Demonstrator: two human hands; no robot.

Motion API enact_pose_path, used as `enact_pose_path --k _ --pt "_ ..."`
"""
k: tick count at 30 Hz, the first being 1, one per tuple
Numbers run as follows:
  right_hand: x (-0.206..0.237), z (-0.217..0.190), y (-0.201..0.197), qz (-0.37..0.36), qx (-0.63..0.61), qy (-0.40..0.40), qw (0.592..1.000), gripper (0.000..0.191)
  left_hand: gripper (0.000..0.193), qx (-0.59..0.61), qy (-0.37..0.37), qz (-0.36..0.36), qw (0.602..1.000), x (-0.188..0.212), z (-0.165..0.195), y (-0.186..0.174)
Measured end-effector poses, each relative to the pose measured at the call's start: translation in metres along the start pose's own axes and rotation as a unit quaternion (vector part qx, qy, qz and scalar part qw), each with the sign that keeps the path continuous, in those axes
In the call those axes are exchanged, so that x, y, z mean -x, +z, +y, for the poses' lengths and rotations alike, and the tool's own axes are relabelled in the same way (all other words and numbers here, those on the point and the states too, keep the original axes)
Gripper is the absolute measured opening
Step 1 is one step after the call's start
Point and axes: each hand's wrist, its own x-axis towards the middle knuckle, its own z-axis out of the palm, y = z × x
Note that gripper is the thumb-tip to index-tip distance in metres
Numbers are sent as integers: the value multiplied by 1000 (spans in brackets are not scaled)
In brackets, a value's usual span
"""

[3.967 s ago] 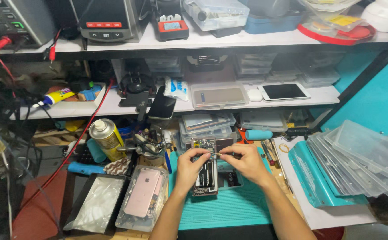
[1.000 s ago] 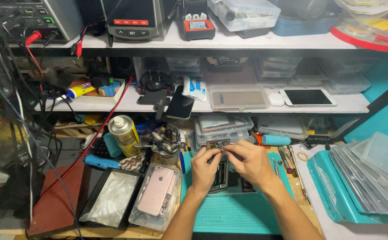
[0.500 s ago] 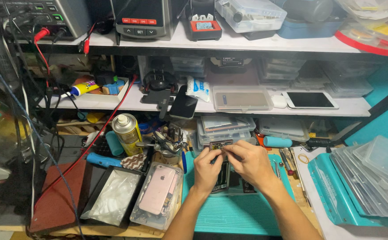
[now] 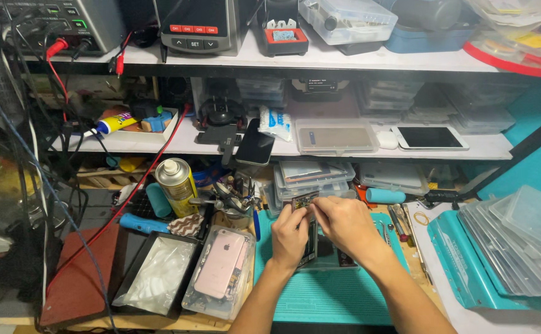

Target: The person works at a repair bench on a disassembled smartphone, holding the exposed motherboard and chassis and using a small tool to pry and reposition internal components. They repeatedly turn the phone over, detach small parts, and set removed components on the mat while working on the device by hand.

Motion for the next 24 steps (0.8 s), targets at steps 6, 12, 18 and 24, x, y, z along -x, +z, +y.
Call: enact_pose_path --k 6,12,18,24 --pt "-2 -6 -9 40 -90 -15 995 15 18 -39 29 4 999 1 1 0" --pt "-4 -6 -6 53 -60 -10 997 9 17 -28 49 17 998 1 2 0" --pt "-6 -6 -4 34 -91 0 995 12 14 -46 35 20 998 1 2 -1" --pt "-8 -4 -2 14 -109 -21 994 24 14 -42 30 25 998 1 -1 -1"
